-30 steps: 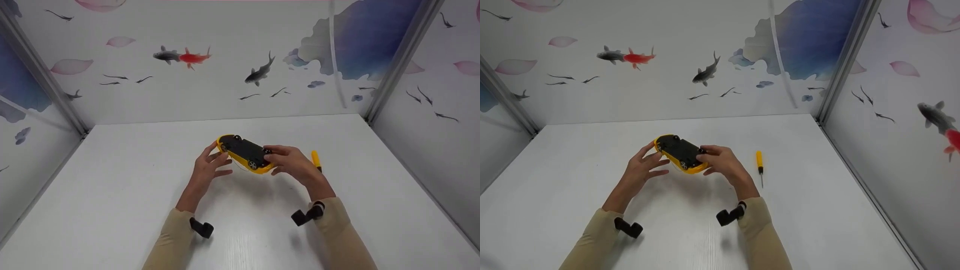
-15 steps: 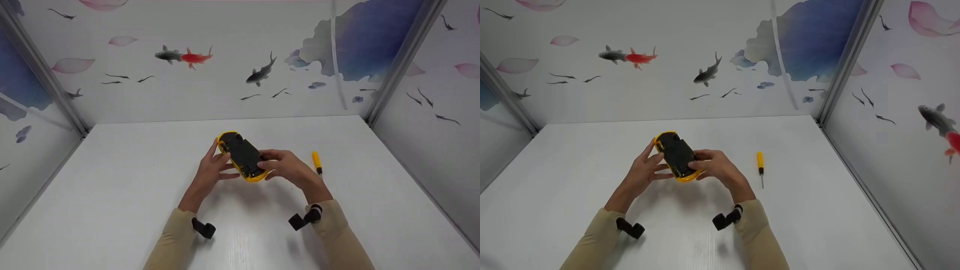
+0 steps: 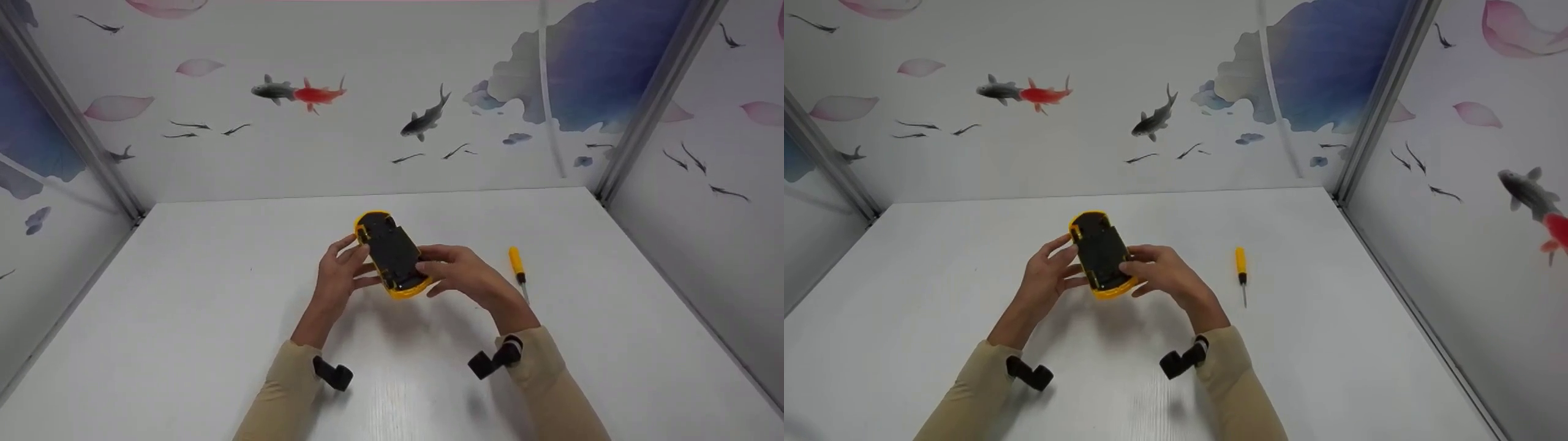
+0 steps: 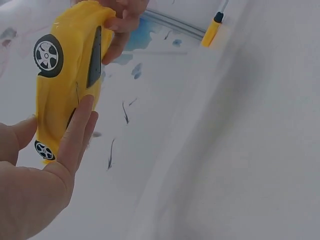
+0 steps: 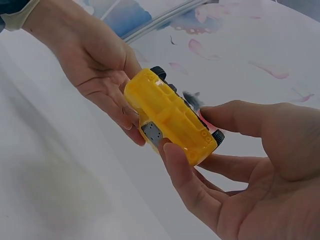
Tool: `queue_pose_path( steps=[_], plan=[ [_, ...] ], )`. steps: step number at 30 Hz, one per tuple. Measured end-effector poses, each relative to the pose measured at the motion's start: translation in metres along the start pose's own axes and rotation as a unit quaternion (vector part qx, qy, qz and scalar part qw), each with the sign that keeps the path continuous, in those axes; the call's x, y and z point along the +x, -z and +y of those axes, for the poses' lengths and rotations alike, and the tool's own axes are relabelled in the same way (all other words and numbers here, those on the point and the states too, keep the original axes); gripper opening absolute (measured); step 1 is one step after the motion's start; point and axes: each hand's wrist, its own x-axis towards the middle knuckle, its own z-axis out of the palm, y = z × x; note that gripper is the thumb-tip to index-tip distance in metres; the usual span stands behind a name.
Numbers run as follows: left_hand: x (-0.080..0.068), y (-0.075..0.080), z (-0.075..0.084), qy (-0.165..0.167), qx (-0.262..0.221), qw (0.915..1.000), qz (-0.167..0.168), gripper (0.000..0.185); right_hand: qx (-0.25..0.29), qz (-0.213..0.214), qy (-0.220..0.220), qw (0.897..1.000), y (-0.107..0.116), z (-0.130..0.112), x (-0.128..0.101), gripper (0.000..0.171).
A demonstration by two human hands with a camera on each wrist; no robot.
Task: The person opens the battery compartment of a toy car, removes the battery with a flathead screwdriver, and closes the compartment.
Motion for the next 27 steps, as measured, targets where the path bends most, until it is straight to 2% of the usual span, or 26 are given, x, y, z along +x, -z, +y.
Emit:
queue_pose_path(
  steps=[6,10,14,20,27],
  plan=[
    [-0.0014,-0.0025,0.0019,0.027,0.018,0.9993,-0.016,0.069,0.013,-0.003,0.004,1.000,0.0008,0.0010,-0.0018,0.058],
    [-0.0015,-0.0028,0.0006,0.031,0.031,0.9985,-0.031,0.074,0.014,-0.002,0.007,1.000,-0.0004,0.0004,-0.0024,0.054],
    [-0.0015,-0.0035,-0.0004,0.030,0.040,0.9984,-0.027,0.074,0.014,-0.003,0.005,1.000,-0.0029,-0.0003,-0.0026,0.054],
    [-0.0007,-0.0063,0.0012,0.040,0.051,0.9979,0.001,0.073,0.006,0.009,-0.004,1.000,-0.0046,0.0016,-0.0015,0.053],
    [-0.0008,-0.0066,0.0020,0.038,0.058,0.9976,0.003,0.058,0.012,0.013,-0.009,1.000,-0.0057,0.0049,0.0013,0.054]
  ],
)
